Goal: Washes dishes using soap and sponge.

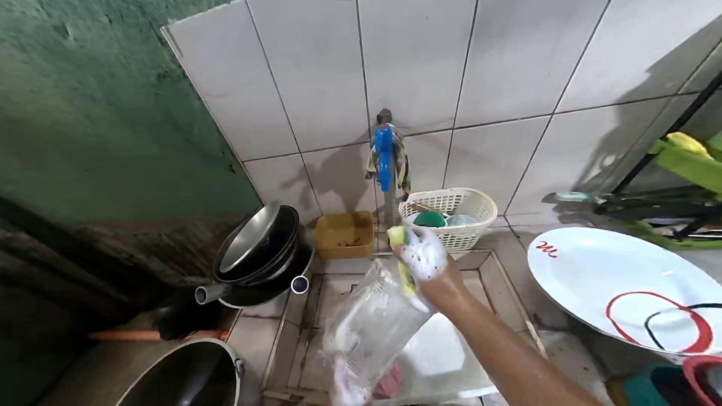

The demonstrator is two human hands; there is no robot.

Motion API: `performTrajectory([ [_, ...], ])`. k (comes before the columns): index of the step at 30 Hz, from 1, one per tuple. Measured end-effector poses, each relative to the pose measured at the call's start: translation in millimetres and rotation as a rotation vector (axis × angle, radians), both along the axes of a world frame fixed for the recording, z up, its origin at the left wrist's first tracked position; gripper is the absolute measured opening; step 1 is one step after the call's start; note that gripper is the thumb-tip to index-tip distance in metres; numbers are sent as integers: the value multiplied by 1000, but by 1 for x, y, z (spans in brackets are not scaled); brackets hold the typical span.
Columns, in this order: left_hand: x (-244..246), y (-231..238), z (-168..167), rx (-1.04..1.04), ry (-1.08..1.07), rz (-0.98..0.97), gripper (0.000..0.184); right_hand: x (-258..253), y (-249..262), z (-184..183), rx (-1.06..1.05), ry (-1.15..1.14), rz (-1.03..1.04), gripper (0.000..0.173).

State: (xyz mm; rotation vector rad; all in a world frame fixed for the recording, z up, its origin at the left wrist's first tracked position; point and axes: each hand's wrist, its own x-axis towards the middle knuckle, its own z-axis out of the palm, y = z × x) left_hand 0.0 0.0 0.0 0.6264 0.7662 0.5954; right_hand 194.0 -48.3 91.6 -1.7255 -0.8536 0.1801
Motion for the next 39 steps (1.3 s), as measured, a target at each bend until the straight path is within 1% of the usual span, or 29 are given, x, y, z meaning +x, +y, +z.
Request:
performTrajectory([
  [1, -3, 3, -13, 47, -40, 36, 39, 1, 0, -6, 60, 79, -18, 40],
  [2, -5, 8, -30, 65, -141, 59, 39, 2, 1, -13, 125, 169, -27, 39],
  [4, -7, 17, -49, 93, -274, 74, 54, 4, 3, -21, 222, 304, -34, 36],
  [5, -8, 21, -56, 110, -313, 57, 59, 5, 1, -21, 219, 315, -58, 36],
  [7, -10, 28, -67, 99, -380, 53, 71, 9, -3, -20, 124, 210, -142, 37],
  [8, -8, 26, -60, 106, -334, 74, 75, 11, -7, -18, 62, 164, -136, 38],
  [9, -7, 23, -53, 121, -290, 88, 74, 13, -10, -17, -7, 122, -114, 39],
  [12, -6, 23, -42, 73, -209, 114, 58, 18, -13, -21, -183, 90, -23, 35],
  [14, -4, 25, -38, 35, -218, 127, 53, 16, -15, -18, -245, 78, -39, 33],
  [16, -5, 27, -43, -10, -249, 152, 52, 13, -21, -14, -313, 19, -15, 27],
  [17, -6, 24, -40, -28, -227, 153, 50, 11, -25, -14, -340, -2, 4, 25],
  [19, -10, 22, -43, -34, -224, 132, 55, 14, -32, -13, -397, -22, 29, 21],
  [21, -17, 22, -54, 46, -252, 75, 57, 21, -38, -11, -496, -42, 65, 20],
  [22, -19, 23, -57, 51, -260, 68, 57, 24, -41, -8, -557, -59, 94, 19],
  [24, -23, 25, -57, 20, -242, 64, 58, 31, -48, -4, -661, -103, 178, 17],
  [26, -23, 28, -53, 14, -191, 59, 60, 34, -54, -3, -714, -150, 317, 18],
  [28, -25, 36, -55, 31, -171, 4, 60, 37, -57, -8, -648, -247, 425, 21],
  [30, -29, 42, -55, 13, -155, -81, 59, 38, -61, -13, -499, -305, 420, 23],
  [32, -30, 46, -52, 34, -195, -136, 56, 37, -60, -12, -398, -281, 291, 28],
  [34, -29, 46, -51, 92, -214, -190, 53, 34, -50, 3, -448, -227, 135, 25],
  [35, -30, 44, -51, 130, -209, -238, 55, 32, -45, 10, -489, -244, 76, 26],
  [36, -30, 43, -53, 160, -214, -295, 60, 29, -41, 11, -472, -300, 42, 28],
  [37, -28, 40, -53, 147, -224, -322, 65, 24, -39, 9, -401, -340, 30, 29],
  [38, -24, 36, -54, 82, -254, -317, 67, 19, -36, 6, -315, -355, 17, 29],
  [39, -20, 31, -52, 17, -260, -305, 66, 15, -32, 1, -241, -358, -4, 30],
])
